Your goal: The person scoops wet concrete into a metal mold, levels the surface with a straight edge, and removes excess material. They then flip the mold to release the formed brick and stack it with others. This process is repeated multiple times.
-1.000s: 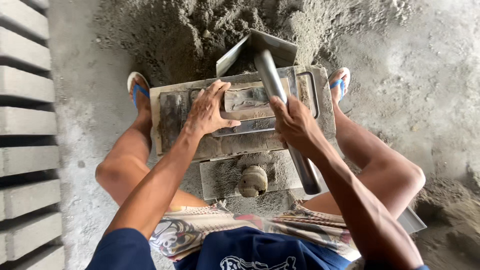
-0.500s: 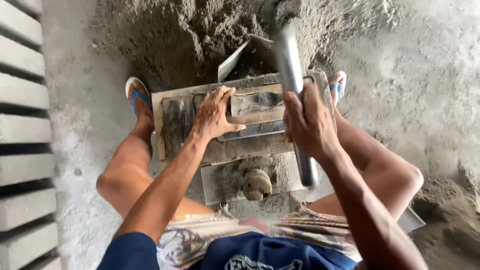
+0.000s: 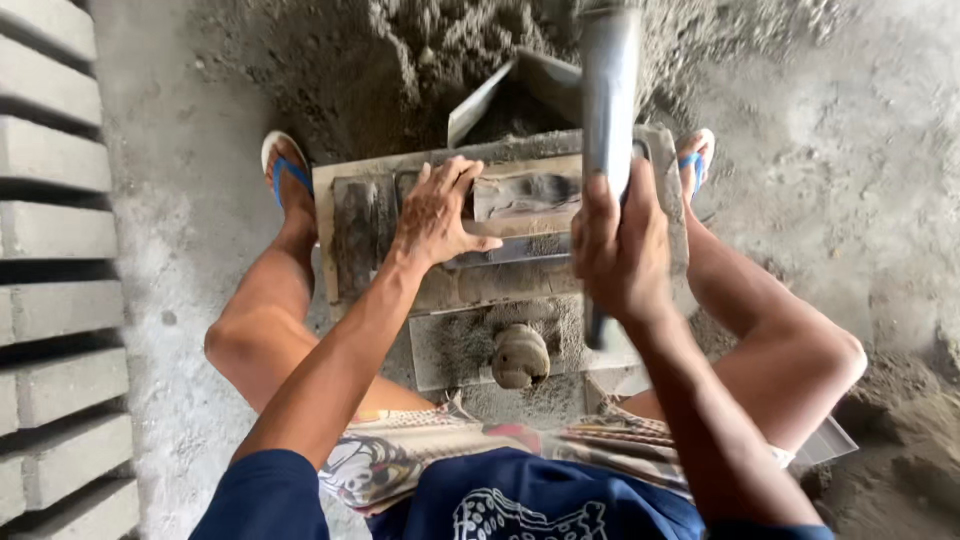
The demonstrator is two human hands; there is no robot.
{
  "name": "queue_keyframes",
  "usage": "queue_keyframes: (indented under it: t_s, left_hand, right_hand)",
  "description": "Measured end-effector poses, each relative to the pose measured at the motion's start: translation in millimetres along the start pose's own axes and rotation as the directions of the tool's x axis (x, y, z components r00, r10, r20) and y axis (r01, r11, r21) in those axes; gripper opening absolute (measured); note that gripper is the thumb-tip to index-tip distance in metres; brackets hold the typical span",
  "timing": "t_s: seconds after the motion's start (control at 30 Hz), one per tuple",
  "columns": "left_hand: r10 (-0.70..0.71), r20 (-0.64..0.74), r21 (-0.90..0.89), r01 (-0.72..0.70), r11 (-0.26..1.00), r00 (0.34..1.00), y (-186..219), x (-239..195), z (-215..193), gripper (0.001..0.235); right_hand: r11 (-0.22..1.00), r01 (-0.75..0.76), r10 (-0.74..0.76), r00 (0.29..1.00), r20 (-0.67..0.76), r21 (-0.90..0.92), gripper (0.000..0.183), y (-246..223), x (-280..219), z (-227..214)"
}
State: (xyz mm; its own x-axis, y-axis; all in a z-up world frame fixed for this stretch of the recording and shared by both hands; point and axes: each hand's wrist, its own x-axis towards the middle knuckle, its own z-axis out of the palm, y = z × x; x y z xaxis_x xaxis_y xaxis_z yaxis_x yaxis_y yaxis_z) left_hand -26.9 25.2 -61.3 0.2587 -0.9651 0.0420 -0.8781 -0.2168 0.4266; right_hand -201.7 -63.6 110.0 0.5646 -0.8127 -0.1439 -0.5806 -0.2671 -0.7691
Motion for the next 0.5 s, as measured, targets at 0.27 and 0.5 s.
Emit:
queue_keyframes:
  t_s: [0.27, 0.5]
  left_hand:
    - [0.013, -0.046, -0.009, -0.013, 1.000, 0.999, -5.2, 3.8, -0.6, 0.106]
    - [0.058, -0.096, -0.034, -0.061, 0.998, 0.994, -5.7, 6.6, 3.2, 0.108]
  right_hand:
    - [0.937, -0.300, 0.215, 0.900, 0.380, 0.180, 0.045, 7.8, 15.0, 14.8]
    - [0.985, -0.164, 0.169, 0.976, -0.137, 0.046, 0.044, 40.6, -2.7, 57.2]
